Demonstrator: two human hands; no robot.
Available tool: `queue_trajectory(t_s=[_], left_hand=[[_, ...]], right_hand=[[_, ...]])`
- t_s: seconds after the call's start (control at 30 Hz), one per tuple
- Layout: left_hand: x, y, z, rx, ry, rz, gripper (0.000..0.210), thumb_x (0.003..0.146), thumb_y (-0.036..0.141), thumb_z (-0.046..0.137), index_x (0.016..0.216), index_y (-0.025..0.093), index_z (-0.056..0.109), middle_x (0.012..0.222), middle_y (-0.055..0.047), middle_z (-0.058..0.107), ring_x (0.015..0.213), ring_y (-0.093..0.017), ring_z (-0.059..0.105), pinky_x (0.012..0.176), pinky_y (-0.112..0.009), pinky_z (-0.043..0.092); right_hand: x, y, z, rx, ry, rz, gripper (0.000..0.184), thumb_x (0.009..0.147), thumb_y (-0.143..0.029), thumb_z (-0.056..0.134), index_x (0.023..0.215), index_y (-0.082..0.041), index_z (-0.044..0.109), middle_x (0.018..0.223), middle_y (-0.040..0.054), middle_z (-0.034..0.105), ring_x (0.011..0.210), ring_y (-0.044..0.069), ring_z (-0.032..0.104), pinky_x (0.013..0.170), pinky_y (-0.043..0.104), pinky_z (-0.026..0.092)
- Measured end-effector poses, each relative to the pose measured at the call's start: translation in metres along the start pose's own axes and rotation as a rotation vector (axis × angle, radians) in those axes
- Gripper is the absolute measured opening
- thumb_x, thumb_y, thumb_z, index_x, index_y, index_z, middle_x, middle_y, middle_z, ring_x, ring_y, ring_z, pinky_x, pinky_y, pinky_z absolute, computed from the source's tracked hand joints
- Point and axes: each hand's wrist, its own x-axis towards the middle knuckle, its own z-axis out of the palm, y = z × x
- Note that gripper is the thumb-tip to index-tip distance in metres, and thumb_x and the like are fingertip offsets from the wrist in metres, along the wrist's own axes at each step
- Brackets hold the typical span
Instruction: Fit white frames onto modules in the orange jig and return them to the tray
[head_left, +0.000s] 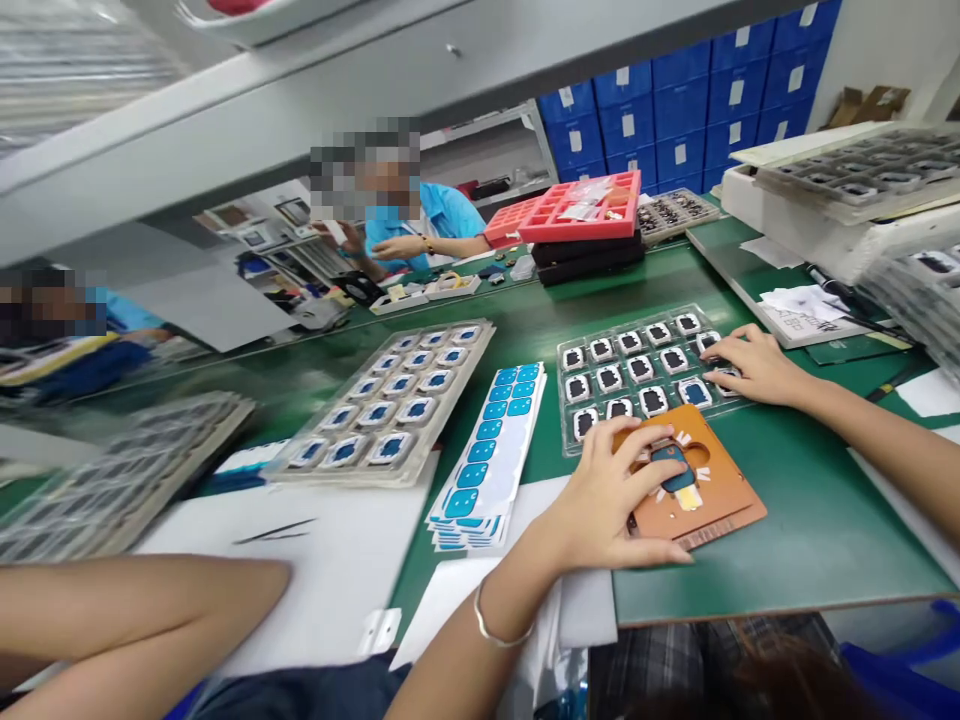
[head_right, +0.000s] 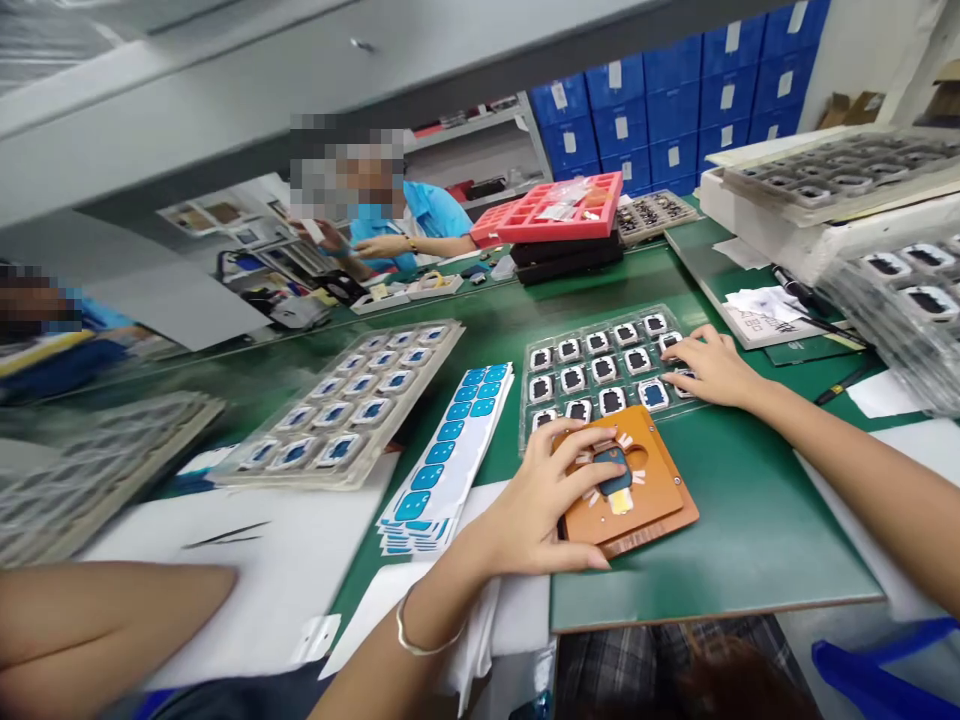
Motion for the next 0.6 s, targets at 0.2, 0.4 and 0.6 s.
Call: queue_trajectory(t_s=[0.2, 0.4, 0.6], left_hand=[[-0.002, -0.002, -0.001, -0.044, 0.052, 0.079, 0.067, 0.078, 0.059, 0.069, 0.133, 0.023, 0.052, 0.139, -0.014, 0.049, 0.124, -0.032, 0.039, 0.103, -0.054, 0.04], [0.0, -0.005, -0.004, -0.103, 0.069, 0.139, 0.056, 0.079, 0.046, 0.067, 0.127, 0.02, 0.055, 0.116, -0.009, 0.063, 0.113, -0.029, 0.046, 0.096, -0.05, 0.045], [0.0, -0.007, -0.003, -0.111, 0.061, 0.097, 0.057, 0.078, 0.057, 0.068, 0.121, 0.02, 0.061, 0.115, -0.011, 0.064, 0.108, -0.028, 0.047, 0.093, -0.046, 0.045]], right_hand=[[0.005, 0.012, 0.002, 0.082, 0.112, -0.04, 0.04, 0.096, -0.049, 0.041, 0.103, -0.026, 0.074, 0.111, 0.0074, 0.071, 0.105, 0.033, 0.05, 0.088, 0.054, 0.04], [-0.008, -0.016, -0.015, 0.246, 0.37, 0.004, 0.026, 0.091, -0.043, 0.053, 0.092, -0.024, 0.07, 0.096, 0.0085, 0.072, 0.095, 0.03, 0.061, 0.089, 0.051, 0.046], [-0.034, -0.08, -0.021, 0.906, 0.21, -0.097, 0.027, 0.087, -0.046, 0.068, 0.1, -0.022, 0.067, 0.096, 0.0052, 0.071, 0.085, 0.02, 0.068, 0.076, 0.034, 0.057]])
